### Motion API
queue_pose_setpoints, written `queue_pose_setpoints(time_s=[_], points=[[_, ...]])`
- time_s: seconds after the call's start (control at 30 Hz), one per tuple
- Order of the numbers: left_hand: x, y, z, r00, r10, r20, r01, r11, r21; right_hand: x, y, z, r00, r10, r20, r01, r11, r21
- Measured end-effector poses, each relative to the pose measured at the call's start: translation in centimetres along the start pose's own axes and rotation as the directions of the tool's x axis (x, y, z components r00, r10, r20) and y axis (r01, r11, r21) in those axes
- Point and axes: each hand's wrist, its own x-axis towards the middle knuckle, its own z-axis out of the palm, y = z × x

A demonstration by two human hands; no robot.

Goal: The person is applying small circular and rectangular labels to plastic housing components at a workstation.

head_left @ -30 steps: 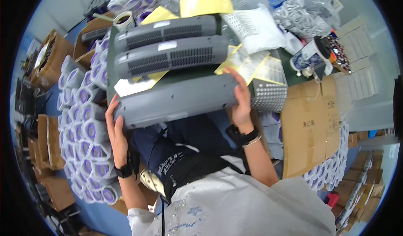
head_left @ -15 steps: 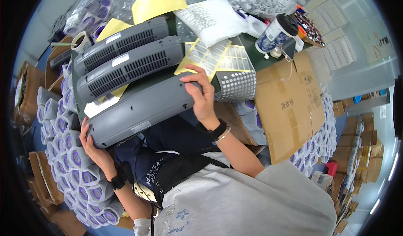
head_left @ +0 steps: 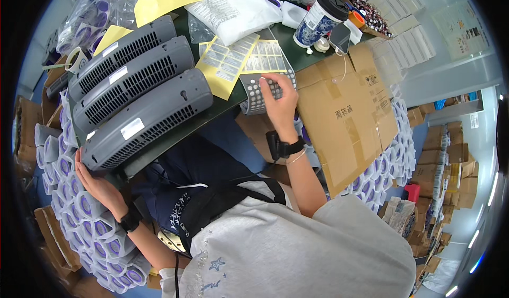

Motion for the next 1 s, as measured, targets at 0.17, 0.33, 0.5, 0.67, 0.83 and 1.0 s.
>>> queue_pose_setpoints(time_s=[0.17,0.33,0.5,0.67,0.83,1.0], points=[[-3.5,-0.1,2.7,0.86,0.378,-0.343,-0.315,0.922,0.226,0.3,2.7,-0.8,0.96,-0.219,0.174,0.247,0.955,-0.166],[-11.3,7.7,12.8,0.634,0.403,0.66,-0.555,0.831,0.026,0.0,4.0,-1.3,0.951,-0.249,0.185,0.291,0.922,-0.254],[-14.3,4.1,21.8,0.438,0.408,0.801,-0.593,0.801,-0.085,0.3,3.8,-0.4,0.943,-0.269,0.195,0.312,0.919,-0.241],[-14.2,0.7,26.3,0.451,0.368,0.813,-0.68,0.732,0.045,1.4,4.5,-1.2,0.946,-0.247,0.212,0.297,0.922,-0.249],[-11.5,1.7,26.1,0.29,0.17,0.942,-0.715,0.693,0.095,2.6,3.6,-0.7,0.937,-0.229,0.264,0.295,0.924,-0.244],[-12.7,0.8,25.1,0.17,0.357,0.919,-0.935,0.353,0.036,2.5,1.7,-0.9,0.932,-0.177,0.316,0.284,0.898,-0.335]])
